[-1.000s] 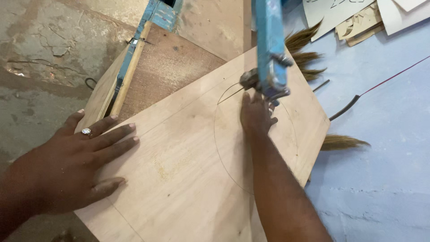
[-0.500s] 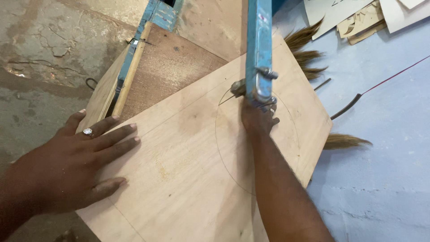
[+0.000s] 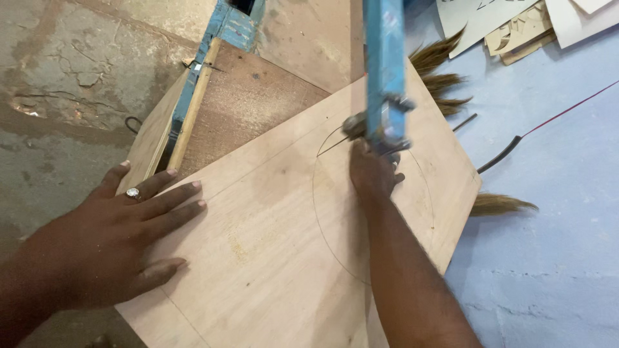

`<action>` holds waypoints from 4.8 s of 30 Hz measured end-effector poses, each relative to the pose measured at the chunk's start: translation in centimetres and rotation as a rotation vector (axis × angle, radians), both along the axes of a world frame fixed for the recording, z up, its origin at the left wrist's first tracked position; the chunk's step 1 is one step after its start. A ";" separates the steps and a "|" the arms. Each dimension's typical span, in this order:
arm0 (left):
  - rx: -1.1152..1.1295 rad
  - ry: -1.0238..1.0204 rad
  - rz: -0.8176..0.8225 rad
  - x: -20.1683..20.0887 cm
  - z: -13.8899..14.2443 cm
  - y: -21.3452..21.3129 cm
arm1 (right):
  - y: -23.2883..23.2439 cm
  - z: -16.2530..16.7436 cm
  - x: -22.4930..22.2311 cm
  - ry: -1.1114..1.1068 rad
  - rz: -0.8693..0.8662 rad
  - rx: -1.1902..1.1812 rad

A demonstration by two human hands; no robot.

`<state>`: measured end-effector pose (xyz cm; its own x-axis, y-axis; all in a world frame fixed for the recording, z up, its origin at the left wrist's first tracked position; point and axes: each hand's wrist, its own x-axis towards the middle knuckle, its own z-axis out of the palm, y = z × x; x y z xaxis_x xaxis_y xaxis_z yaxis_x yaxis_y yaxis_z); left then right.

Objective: The person guides a plywood sheet on a treadle-powered scroll saw, cutting along a pencil-drawn circle. They rotate and reposition the board with both hands to keep the blade following the curved line, continuing the cut through the episode.

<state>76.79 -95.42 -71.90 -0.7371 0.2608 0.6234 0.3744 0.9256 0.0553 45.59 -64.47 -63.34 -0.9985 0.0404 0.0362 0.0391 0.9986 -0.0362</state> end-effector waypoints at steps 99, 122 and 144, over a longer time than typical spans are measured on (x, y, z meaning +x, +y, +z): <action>0.054 -0.223 -0.139 -2.0 2.0 -3.1 | 1.4 -1.8 -0.9 0.037 -0.001 0.091; -0.058 -0.095 -0.112 -2.7 2.4 -3.9 | 1.2 -1.5 -0.5 0.047 0.024 0.124; -0.072 -0.097 -0.114 -3.2 2.2 -4.1 | 2.8 -4.2 -1.5 0.120 0.002 0.067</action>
<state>73.63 -99.52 -69.72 -0.7558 0.3876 0.5277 0.4736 0.8802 0.0317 44.11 -61.67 -67.51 -0.9869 0.0322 0.1578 0.0368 0.9990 0.0262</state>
